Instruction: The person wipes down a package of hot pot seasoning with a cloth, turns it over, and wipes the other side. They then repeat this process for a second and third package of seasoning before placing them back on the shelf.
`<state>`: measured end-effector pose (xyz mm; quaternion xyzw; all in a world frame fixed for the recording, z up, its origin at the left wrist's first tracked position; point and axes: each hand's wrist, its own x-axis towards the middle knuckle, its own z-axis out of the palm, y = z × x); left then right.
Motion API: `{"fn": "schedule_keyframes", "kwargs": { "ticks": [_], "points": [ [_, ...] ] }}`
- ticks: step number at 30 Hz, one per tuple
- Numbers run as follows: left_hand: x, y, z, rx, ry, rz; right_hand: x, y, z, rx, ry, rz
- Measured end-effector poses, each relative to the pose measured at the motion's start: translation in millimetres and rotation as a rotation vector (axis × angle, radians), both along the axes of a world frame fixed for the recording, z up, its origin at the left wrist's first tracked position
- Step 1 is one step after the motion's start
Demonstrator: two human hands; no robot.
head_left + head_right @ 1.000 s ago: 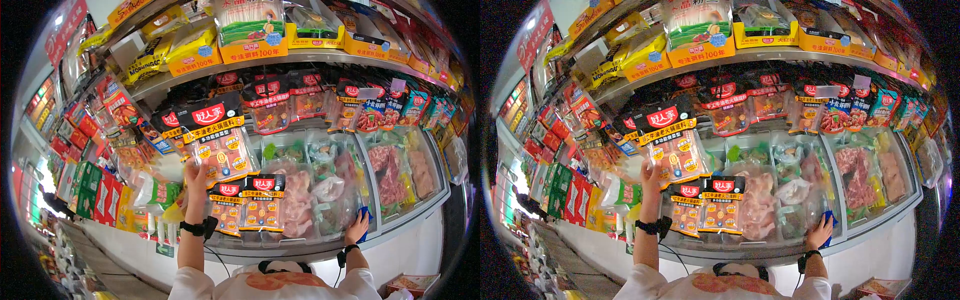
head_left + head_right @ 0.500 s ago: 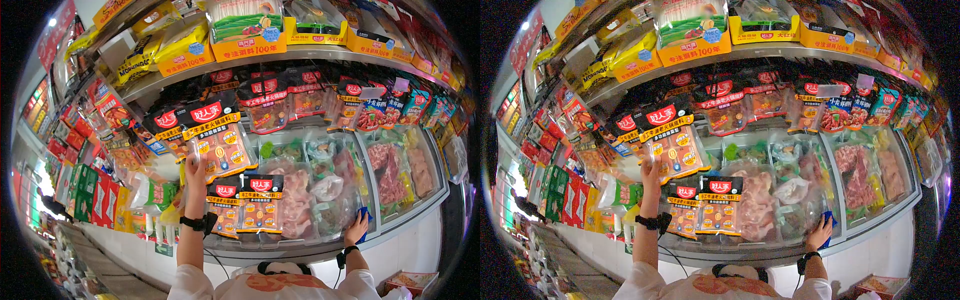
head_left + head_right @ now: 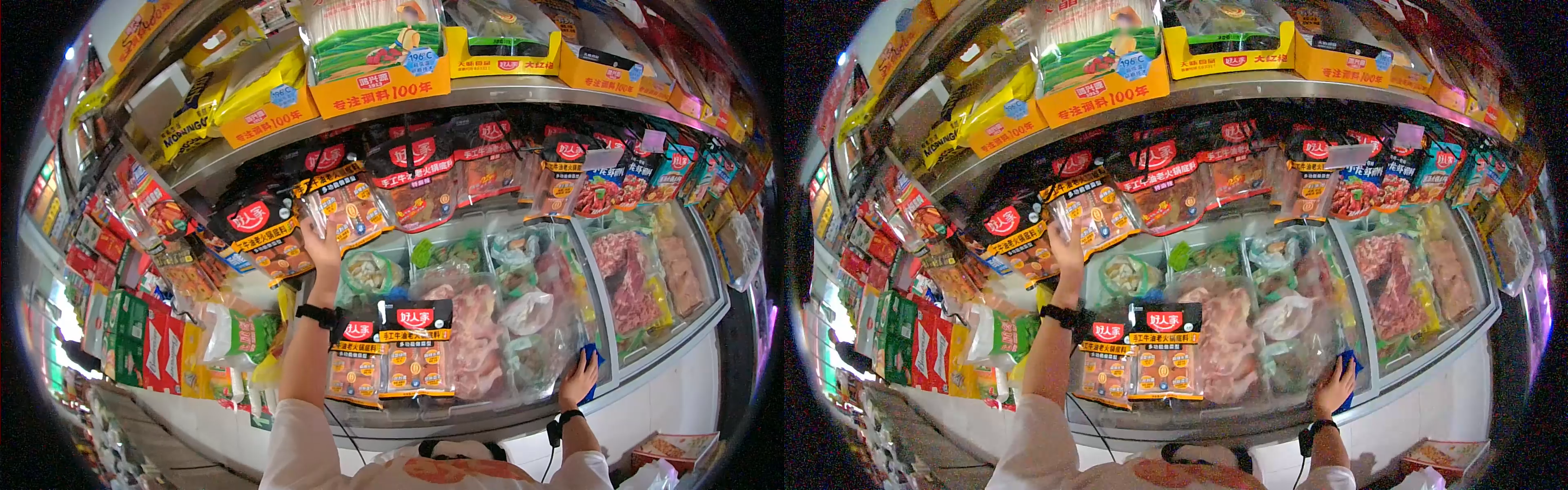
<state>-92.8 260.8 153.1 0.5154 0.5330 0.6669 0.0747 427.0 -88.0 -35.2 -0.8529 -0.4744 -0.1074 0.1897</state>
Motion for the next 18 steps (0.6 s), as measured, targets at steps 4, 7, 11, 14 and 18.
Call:
{"fn": "schedule_keyframes", "kwargs": {
  "ticks": [4,7,11,14,18],
  "points": [
    [6.3,27.0,7.6,-0.123,-0.042,-0.001,1.2,1.0,-2.3,-0.018,-0.01,-0.007],
    [-2.5,54.4,-1.0,-0.123,0.096,0.121,1.0,1.5,-2.2,-0.036,-0.022,-0.015],
    [-11.1,79.7,-13.8,-0.166,0.151,0.046,-0.7,2.0,-0.1,-0.05,-0.008,-0.024],
    [-9.3,89.0,-25.3,-0.178,0.116,0.06,-3.1,3.1,2.5,-0.03,-0.042,-0.022],
    [-11.5,92.4,-36.4,-0.186,0.158,0.124,-1.6,3.2,1.4,-0.046,-0.003,-0.037]
  ]
}}
